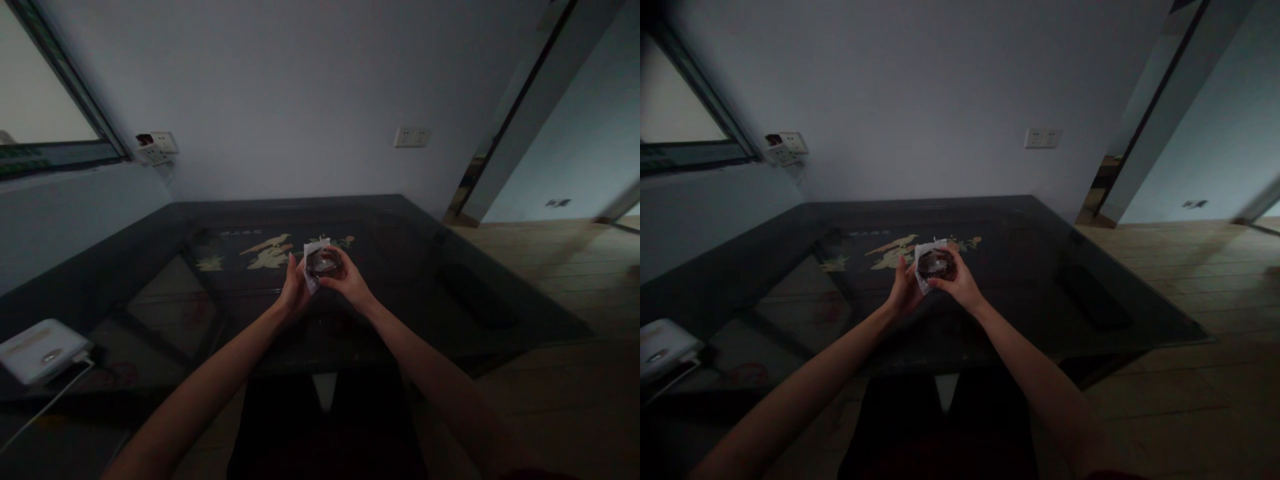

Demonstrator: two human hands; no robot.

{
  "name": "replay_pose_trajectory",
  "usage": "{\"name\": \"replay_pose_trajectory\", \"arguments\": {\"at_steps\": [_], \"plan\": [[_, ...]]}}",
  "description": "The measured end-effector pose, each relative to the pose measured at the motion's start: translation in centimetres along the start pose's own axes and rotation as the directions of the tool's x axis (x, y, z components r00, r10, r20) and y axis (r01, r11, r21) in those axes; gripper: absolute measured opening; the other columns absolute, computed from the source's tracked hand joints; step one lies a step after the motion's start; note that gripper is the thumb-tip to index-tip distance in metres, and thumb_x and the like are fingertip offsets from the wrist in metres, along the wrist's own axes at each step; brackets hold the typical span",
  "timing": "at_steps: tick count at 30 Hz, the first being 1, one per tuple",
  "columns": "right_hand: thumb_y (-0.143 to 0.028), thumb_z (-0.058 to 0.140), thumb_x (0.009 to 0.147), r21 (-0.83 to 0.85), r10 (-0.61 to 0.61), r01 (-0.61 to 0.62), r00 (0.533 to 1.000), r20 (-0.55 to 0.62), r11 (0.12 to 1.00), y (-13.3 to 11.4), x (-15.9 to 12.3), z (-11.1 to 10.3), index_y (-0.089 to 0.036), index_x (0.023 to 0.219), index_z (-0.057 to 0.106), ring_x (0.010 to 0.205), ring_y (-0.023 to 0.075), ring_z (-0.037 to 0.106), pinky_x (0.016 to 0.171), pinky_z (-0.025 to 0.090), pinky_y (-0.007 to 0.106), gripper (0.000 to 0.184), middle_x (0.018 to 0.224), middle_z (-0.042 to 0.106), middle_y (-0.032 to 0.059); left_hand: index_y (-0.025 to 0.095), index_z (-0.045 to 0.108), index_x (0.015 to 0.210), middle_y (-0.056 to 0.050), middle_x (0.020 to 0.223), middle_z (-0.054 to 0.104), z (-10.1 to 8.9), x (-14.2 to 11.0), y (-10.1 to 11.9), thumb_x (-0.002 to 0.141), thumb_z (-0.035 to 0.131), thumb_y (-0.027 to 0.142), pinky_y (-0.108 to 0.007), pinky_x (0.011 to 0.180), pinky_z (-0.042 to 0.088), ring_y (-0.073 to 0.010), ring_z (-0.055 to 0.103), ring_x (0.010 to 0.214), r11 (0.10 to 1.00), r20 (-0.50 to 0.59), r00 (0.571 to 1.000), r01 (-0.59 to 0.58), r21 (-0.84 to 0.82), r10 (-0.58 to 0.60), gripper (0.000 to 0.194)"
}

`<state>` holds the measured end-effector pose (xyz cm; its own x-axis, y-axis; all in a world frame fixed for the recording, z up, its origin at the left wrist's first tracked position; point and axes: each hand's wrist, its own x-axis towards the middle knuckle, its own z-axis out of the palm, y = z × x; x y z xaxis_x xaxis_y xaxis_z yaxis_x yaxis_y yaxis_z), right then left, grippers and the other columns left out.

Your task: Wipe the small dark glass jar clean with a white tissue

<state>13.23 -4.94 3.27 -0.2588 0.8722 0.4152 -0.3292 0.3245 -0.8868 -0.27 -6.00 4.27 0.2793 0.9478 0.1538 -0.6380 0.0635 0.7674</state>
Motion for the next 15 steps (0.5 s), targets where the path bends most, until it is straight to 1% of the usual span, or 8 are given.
{"name": "replay_pose_trajectory", "arguments": {"at_steps": [3,6,10,15], "plan": [[-0.034,0.085,0.053,-0.016,-0.020,0.019,0.999,-0.047,1.000,0.0,0.3,-0.3,-0.030,0.119,0.046,0.112,0.0233,0.057,0.100,0.046,0.042,0.076,0.124,0.056,0.0039,0.013,0.055,0.123,-0.014,0.126,0.059,0.3,-0.1,0.1,0.085,0.030,0.069,-0.042,0.109,0.031,-0.0286,0.045,0.128,0.998,0.031,0.999,0.014,-0.054,-0.012,0.073],[-0.035,0.085,0.053,-0.048,-0.054,0.050,0.994,-0.098,0.998,0.1,0.7,-0.7,-0.029,0.120,0.045,0.110,0.0230,0.058,0.100,0.046,0.041,0.078,0.124,0.056,0.0048,0.012,0.054,0.125,-0.014,0.130,0.057,0.6,-0.3,0.0,0.084,0.029,0.070,-0.041,0.111,0.028,-0.0284,0.042,0.130,0.997,0.067,0.998,0.012,-0.075,-0.007,0.075],[-0.036,0.085,0.052,-0.076,-0.090,0.079,0.983,-0.158,0.994,0.4,0.9,-1.2,-0.028,0.121,0.043,0.115,0.0244,0.055,0.102,0.043,0.043,0.081,0.126,0.054,0.0069,0.014,0.053,0.126,-0.012,0.131,0.056,1.1,-0.7,-0.2,0.084,0.031,0.069,-0.042,0.112,0.026,-0.0286,0.038,0.133,0.998,0.083,0.997,0.010,-0.065,-0.005,0.073],[-0.032,0.085,0.053,-0.114,-0.105,0.087,0.980,-0.170,0.990,0.1,0.7,-1.3,-0.026,0.118,0.047,0.114,0.0248,0.056,0.102,0.043,0.043,0.076,0.122,0.056,0.0078,0.018,0.054,0.126,-0.010,0.130,0.057,1.3,-0.9,-0.4,0.085,0.038,0.065,-0.041,0.112,0.027,-0.0275,0.041,0.132,1.000,0.065,0.998,-0.016,-0.020,0.017,0.065]]}}
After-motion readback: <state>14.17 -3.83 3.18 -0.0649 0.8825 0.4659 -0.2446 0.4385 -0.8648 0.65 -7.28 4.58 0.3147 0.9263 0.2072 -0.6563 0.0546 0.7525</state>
